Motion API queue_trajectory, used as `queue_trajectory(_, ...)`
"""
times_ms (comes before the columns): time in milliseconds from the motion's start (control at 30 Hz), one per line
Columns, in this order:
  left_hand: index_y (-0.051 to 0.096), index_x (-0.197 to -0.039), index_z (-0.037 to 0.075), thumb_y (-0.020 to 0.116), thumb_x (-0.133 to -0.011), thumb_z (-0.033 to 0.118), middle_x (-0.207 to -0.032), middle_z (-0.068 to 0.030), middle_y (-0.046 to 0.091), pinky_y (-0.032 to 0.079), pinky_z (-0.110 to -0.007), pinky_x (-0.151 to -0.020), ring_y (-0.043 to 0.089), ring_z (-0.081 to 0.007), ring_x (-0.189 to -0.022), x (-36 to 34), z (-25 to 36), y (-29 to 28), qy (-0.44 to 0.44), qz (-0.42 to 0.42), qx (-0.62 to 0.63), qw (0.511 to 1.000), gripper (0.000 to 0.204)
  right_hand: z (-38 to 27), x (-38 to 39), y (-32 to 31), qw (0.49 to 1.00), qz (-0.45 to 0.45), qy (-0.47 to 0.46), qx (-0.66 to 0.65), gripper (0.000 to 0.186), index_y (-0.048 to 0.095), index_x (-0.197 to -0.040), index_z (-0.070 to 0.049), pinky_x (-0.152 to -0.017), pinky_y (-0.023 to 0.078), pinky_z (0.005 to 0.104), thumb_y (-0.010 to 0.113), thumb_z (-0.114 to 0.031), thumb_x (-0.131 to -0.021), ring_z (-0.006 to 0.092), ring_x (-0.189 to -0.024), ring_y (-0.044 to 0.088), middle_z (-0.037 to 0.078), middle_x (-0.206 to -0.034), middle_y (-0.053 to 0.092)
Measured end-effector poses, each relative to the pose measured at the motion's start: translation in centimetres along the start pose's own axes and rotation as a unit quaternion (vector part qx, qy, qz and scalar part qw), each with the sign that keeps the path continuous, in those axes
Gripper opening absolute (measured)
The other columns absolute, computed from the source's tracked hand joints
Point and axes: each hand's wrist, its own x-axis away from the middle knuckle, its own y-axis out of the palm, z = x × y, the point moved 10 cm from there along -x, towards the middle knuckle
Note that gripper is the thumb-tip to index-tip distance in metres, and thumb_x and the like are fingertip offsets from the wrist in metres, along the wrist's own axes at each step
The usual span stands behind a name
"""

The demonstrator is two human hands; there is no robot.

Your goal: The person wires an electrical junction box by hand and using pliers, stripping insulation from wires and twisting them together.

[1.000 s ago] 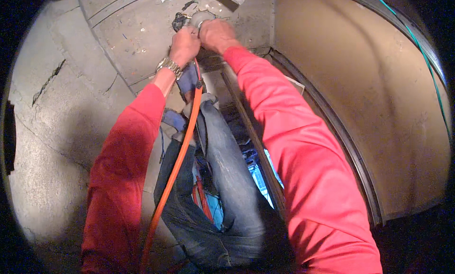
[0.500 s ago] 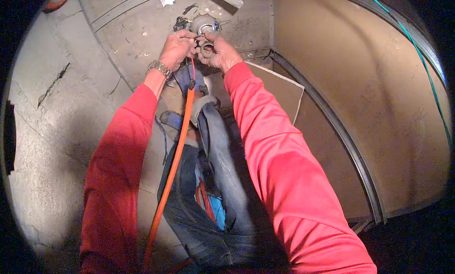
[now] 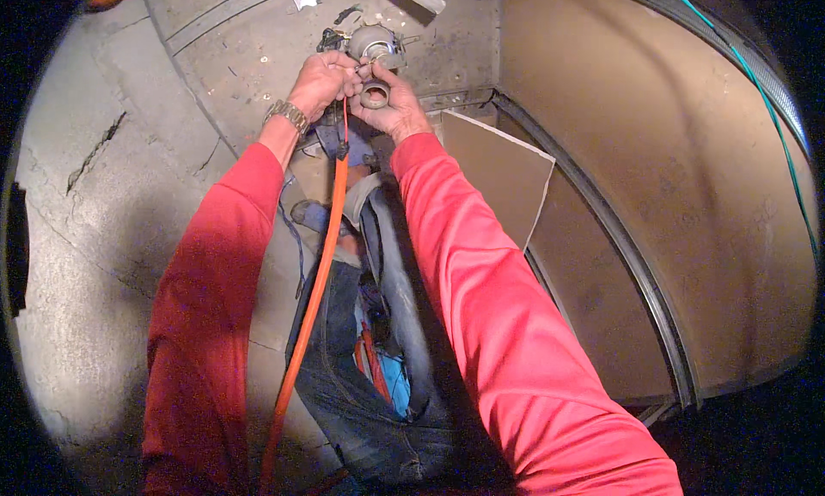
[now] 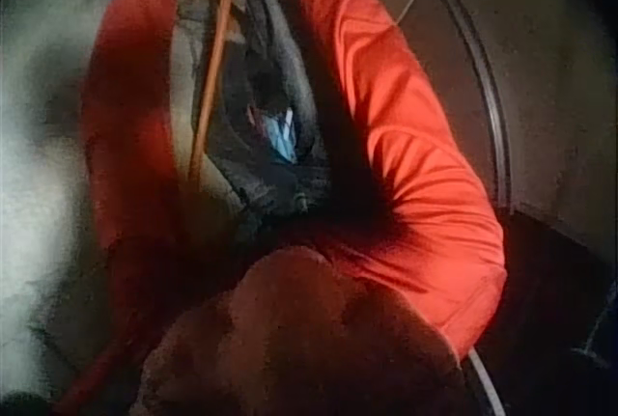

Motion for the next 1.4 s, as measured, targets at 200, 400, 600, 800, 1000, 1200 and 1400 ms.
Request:
queue_trajectory(200,0.065,-0.097,-0.001,0.057,-0.094,-0.001,-0.075,-0.0078,0.070,0.048,-0.027,-0.053,0.062,-0.0129,-0.060,0.2,-0.4,-0.4,0.047,0.037,-0.044,0.997,0.009,-1.6,0.1,-0.6,0.988,0.044,-0.047,0.139,0.019,0.063,-0.108,-0.006,-0.069,0.054,0.0379,0.064,-0.021,-0.097,0.0250,-0.085,0.065,0.013,-0.100,0.068)
queue_trajectory(400,0.066,-0.098,-0.003,0.055,-0.091,-0.004,-0.074,-0.0084,0.070,0.049,-0.029,-0.052,0.062,-0.0137,-0.058,0.6,1.0,-0.8,0.081,0.072,-0.092,0.990,0.013,-2.1,0.5,-0.3,0.970,0.078,-0.095,0.211,0.016,0.062,-0.102,-0.005,-0.067,0.054,0.0379,0.061,-0.021,-0.099,0.0244,-0.080,0.064,0.013,-0.098,0.068)
queue_trajectory(600,0.066,-0.099,-0.005,0.057,-0.090,-0.003,-0.074,-0.0096,0.070,0.050,-0.030,-0.053,0.064,-0.0147,-0.059,0.6,1.3,-1.2,0.083,0.062,-0.129,0.986,0.014,-0.5,0.6,-0.3,0.988,0.083,-0.064,0.109,0.013,0.061,-0.104,-0.006,-0.067,0.053,0.0404,0.058,-0.019,-0.100,0.0260,-0.079,0.062,0.013,-0.099,0.066)
queue_trajectory(800,0.067,-0.100,-0.005,0.058,-0.090,-0.001,-0.073,-0.0086,0.069,0.051,-0.030,-0.054,0.064,-0.0145,-0.059,0.4,1.5,-0.7,0.095,0.079,-0.163,0.979,0.014,-1.2,0.8,-0.9,0.982,0.120,-0.085,0.121,0.012,0.062,-0.105,-0.008,-0.068,0.053,0.0389,0.056,-0.018,-0.101,0.0249,-0.078,0.062,0.012,-0.095,0.066)
queue_trajectory(1000,0.066,-0.101,-0.002,0.059,-0.092,0.005,-0.076,-0.0070,0.069,0.051,-0.030,-0.054,0.064,-0.0130,-0.060,1.8,0.7,-0.2,0.131,0.106,-0.145,0.975,0.013,-1.0,1.9,-0.2,0.983,0.111,-0.092,0.115,0.028,0.063,-0.106,-0.009,-0.070,0.053,0.0375,0.048,-0.033,-0.106,0.0223,-0.077,0.063,0.007,-0.092,0.067)
queue_trajectory(1200,0.066,-0.108,-0.003,0.065,-0.087,0.010,-0.093,-0.0217,0.071,0.053,-0.047,-0.083,0.069,-0.0394,-0.092,9.2,4.2,-1.1,0.155,0.247,-0.234,0.928,0.024,1.6,7.0,-3.0,0.945,0.193,-0.063,0.256,0.035,0.062,-0.105,-0.010,-0.070,0.054,0.0364,0.046,-0.042,-0.106,0.0199,-0.077,0.064,0.006,-0.089,0.067)
queue_trajectory(1400,0.069,-0.107,-0.002,0.060,-0.085,0.006,-0.100,-0.0257,0.069,0.051,-0.049,-0.090,0.065,-0.0408,-0.100,19.8,8.7,3.4,0.136,0.287,-0.218,0.923,0.025,3.0,13.7,-4.8,0.916,0.237,-0.096,0.309,0.030,0.059,-0.108,-0.011,-0.072,0.055,0.0400,0.049,-0.038,-0.105,0.0189,-0.079,0.064,0.008,-0.095,0.067)
